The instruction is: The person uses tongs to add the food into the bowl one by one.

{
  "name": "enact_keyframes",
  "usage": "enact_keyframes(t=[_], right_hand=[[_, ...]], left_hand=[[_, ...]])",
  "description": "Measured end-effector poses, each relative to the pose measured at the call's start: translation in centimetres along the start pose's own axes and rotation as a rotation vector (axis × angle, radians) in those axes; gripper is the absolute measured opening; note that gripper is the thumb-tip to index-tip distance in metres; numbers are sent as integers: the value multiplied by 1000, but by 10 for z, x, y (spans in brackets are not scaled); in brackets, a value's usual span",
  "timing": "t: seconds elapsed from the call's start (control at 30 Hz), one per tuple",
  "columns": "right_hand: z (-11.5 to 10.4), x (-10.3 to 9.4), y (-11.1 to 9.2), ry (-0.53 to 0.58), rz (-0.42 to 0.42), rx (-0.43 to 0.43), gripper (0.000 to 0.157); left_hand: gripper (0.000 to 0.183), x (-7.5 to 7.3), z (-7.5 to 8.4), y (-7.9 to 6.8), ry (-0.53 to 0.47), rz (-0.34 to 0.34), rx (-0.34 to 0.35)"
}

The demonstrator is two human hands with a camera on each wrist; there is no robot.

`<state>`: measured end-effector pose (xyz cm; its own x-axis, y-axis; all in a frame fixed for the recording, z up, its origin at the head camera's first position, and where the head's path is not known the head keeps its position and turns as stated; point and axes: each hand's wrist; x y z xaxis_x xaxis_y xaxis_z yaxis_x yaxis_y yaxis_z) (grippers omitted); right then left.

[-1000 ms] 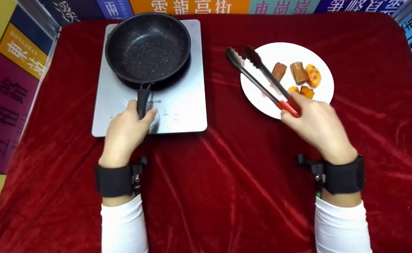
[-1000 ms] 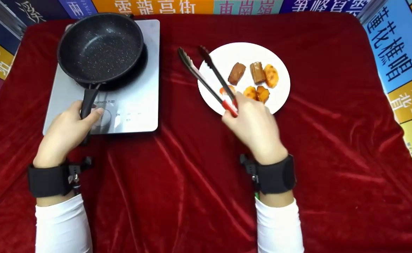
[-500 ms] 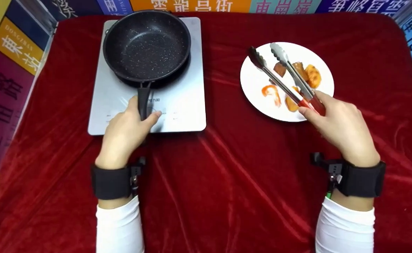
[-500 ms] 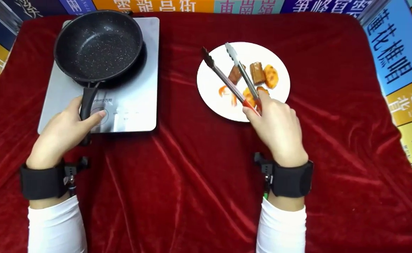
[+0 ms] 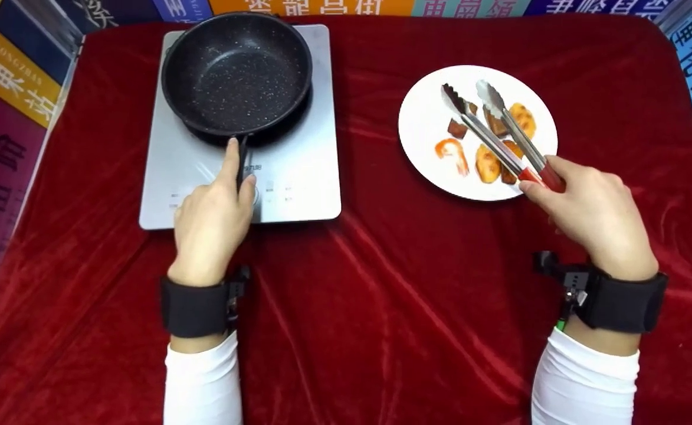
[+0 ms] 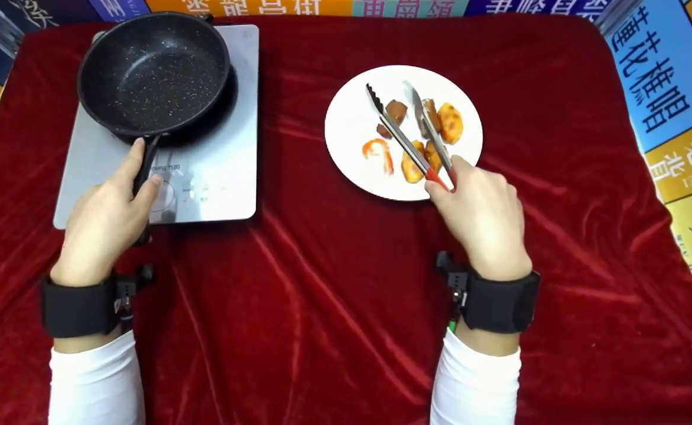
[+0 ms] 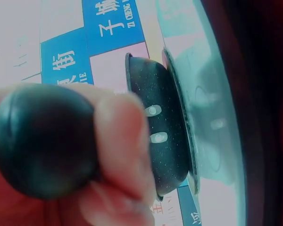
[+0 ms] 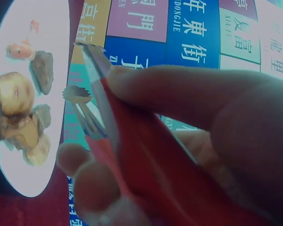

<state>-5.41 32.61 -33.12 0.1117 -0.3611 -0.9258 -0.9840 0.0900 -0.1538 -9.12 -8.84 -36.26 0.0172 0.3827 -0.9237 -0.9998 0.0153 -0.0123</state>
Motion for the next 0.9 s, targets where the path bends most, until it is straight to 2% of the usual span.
enact_keyframes(t=[0.13, 0.27, 0.47, 0.67, 0.9], right_hand=[[-1, -2, 1, -24, 11, 21, 35], [0, -3, 0, -30, 8, 44, 33], [1, -3, -1, -21, -35, 80, 34], [-5, -3, 0, -29, -72, 81, 37], [-5, 0, -2, -42, -78, 84, 37]], left_hand=[[55, -1, -1, 0, -16, -7, -12], [57, -2, -1, 2, -45, -43, -31], [59, -2, 0, 6, -67, -84, -45], [60, -5, 2, 9, -75, -70, -22], [61, -2, 0, 7, -89, -81, -21]])
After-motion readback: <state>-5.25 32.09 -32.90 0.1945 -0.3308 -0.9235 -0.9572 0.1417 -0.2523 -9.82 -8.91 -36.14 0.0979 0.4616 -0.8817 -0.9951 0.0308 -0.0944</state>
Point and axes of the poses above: each hand's wrist, its own y-axis towards the middle knuckle, its own x-axis out of the palm, z = x × y, and after that the axes turned 3 degrees about -z, right-handed
